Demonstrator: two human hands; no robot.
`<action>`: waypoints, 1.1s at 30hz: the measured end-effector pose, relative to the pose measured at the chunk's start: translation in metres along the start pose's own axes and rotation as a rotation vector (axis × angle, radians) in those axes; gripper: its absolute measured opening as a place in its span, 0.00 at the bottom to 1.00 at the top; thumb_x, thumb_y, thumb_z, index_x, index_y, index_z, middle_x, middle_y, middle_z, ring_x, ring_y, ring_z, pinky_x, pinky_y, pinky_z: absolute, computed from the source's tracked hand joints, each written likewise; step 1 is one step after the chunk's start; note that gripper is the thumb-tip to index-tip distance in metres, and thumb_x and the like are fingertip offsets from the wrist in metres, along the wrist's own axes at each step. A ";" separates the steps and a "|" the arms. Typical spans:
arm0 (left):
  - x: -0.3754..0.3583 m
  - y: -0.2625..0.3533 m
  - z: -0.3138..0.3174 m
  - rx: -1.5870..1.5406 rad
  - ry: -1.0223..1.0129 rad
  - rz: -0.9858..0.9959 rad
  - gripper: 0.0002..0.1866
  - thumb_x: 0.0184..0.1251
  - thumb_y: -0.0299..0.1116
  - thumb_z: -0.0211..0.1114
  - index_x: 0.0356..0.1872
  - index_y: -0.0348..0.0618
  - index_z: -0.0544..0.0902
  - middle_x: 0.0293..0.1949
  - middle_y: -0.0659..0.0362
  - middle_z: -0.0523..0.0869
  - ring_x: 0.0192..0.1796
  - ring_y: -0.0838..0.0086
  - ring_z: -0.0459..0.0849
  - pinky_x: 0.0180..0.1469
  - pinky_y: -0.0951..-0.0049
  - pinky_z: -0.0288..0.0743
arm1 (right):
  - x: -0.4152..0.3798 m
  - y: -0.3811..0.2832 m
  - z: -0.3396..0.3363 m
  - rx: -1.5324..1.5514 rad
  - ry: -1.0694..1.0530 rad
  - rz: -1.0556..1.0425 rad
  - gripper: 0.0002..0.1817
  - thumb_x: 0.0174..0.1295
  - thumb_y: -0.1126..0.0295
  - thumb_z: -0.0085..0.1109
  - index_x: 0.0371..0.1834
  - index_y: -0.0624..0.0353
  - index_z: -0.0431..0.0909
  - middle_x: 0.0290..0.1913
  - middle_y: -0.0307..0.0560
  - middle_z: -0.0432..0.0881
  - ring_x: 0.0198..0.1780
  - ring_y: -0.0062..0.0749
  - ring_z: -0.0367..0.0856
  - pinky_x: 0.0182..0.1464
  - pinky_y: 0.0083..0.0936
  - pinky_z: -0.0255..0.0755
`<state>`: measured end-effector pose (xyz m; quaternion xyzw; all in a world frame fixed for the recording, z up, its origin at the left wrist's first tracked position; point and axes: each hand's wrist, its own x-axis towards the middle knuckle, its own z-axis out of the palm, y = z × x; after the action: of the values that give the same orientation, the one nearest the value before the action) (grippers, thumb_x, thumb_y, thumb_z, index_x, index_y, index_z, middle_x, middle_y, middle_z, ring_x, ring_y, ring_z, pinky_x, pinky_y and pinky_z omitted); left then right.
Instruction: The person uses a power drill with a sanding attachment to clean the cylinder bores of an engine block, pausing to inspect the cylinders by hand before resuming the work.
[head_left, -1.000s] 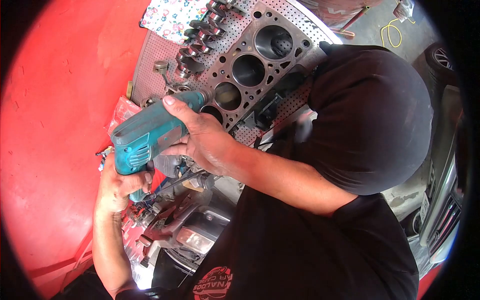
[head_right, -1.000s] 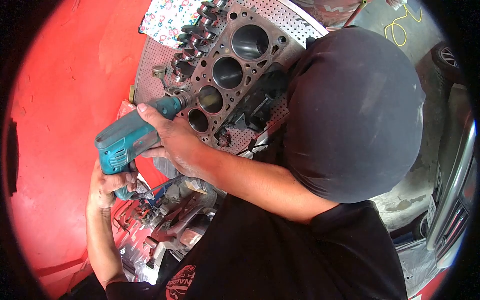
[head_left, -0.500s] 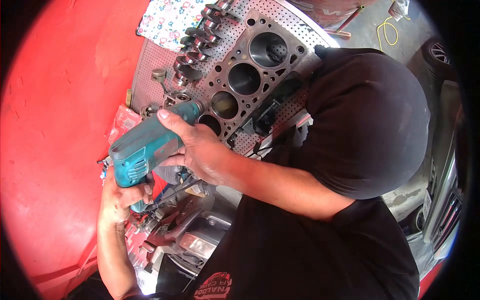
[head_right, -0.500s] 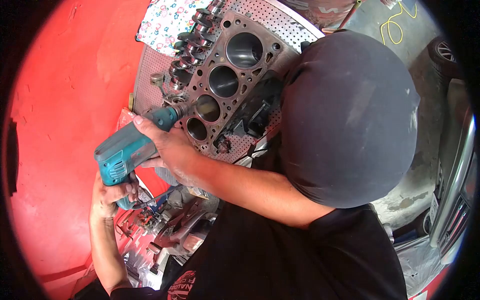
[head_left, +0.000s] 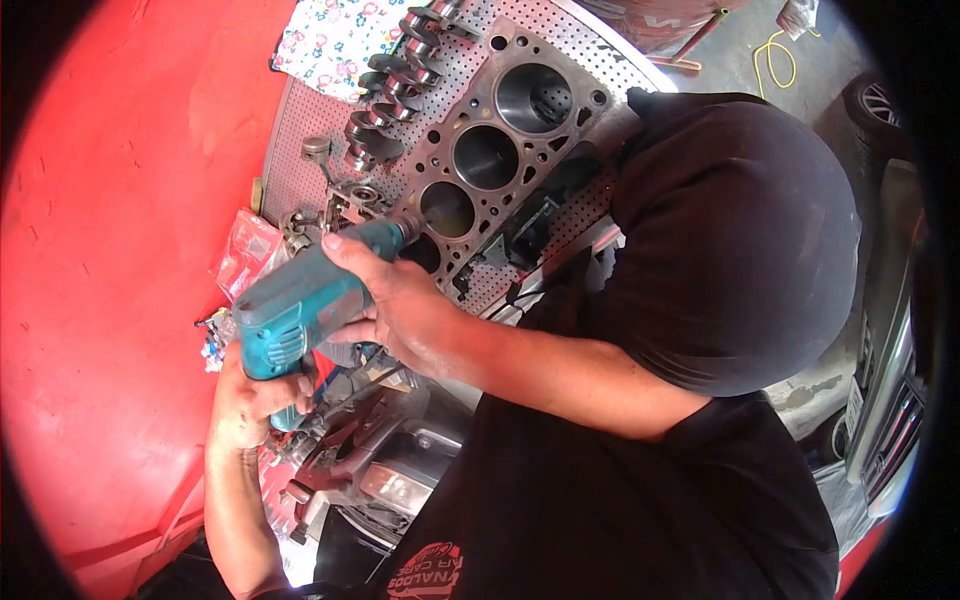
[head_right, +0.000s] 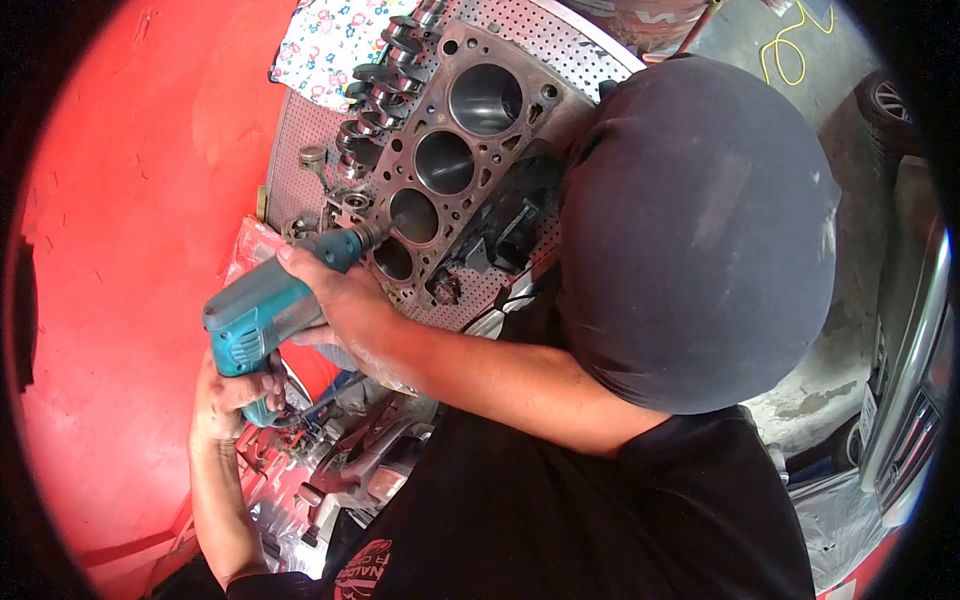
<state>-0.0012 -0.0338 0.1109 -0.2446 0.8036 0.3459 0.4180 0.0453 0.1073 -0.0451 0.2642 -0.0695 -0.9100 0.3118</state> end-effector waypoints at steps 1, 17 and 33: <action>-0.002 0.001 0.003 0.000 0.007 0.007 0.20 0.43 0.24 0.69 0.43 0.31 0.82 0.25 0.56 0.83 0.23 0.73 0.80 0.28 0.72 0.76 | -0.002 -0.001 0.002 0.000 -0.003 -0.018 0.29 0.69 0.43 0.63 0.60 0.55 0.76 0.55 0.45 0.83 0.58 0.35 0.83 0.63 0.43 0.75; -0.009 0.003 0.015 0.008 0.045 0.035 0.15 0.45 0.26 0.68 0.37 0.32 0.82 0.24 0.56 0.82 0.22 0.73 0.81 0.28 0.72 0.76 | 0.000 -0.003 0.000 -0.054 -0.038 -0.029 0.33 0.67 0.41 0.64 0.62 0.55 0.75 0.56 0.46 0.82 0.57 0.37 0.82 0.62 0.43 0.74; -0.021 0.013 0.028 0.051 0.123 0.017 0.17 0.42 0.26 0.66 0.38 0.31 0.82 0.24 0.55 0.82 0.23 0.72 0.81 0.28 0.72 0.75 | -0.008 -0.006 0.003 -0.069 -0.041 -0.009 0.32 0.66 0.41 0.63 0.59 0.57 0.76 0.55 0.45 0.83 0.56 0.36 0.83 0.62 0.41 0.75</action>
<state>0.0151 -0.0022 0.1215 -0.2480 0.8382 0.3132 0.3711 0.0457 0.1169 -0.0413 0.2350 -0.0430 -0.9185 0.3151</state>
